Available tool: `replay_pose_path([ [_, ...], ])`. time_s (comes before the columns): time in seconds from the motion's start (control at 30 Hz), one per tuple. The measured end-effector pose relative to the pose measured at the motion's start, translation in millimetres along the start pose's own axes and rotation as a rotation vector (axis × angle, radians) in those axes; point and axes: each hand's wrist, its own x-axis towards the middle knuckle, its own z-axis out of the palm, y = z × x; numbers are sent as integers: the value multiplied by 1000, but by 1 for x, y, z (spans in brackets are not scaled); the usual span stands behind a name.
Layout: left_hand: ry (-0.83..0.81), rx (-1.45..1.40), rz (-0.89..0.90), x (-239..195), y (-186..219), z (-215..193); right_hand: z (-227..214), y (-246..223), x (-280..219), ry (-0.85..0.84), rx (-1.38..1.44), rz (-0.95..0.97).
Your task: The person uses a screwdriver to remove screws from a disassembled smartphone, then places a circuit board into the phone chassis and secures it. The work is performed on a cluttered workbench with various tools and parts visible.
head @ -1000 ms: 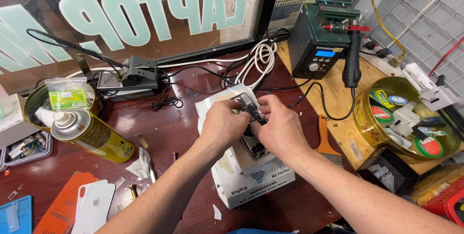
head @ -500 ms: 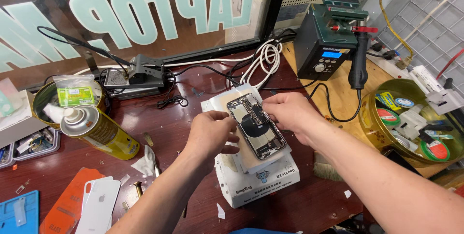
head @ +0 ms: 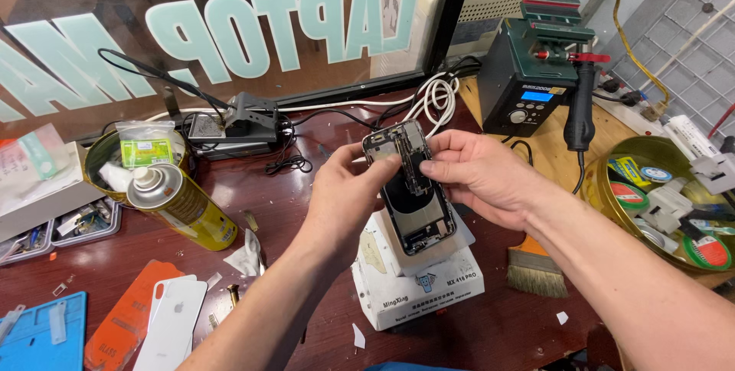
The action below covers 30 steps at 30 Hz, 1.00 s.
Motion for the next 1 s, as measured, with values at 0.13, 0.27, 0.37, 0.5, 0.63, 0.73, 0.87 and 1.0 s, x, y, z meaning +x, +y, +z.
replay_pose_path([
  [0.13, -228, -341, 33, -5, 16, 0, 12, -12, -14, -88, 58, -153],
  [0.27, -213, -296, 105, -14, 25, 3, 18, -21, -25, -97, 42, -223],
  [0.37, -224, -285, 121, -20, 29, 5, 17, -24, -36, -102, 48, -255],
  [0.5, -249, -304, 90, -28, 33, 3, 19, -27, -45, -86, 20, -293],
  [0.63, -270, -320, 71, -31, 33, 3, 21, -30, -51, -85, 15, -285],
  [0.73, -245, -301, 70, -32, 33, 5, 25, -33, -55, -51, 2, -291],
  [0.87, -230, -324, 78, -31, 35, 8, 32, -37, -60, 28, -98, -371],
  [1.0, -149, -336, 9, -28, 38, 12, 45, -39, -64, 155, -220, -471],
])
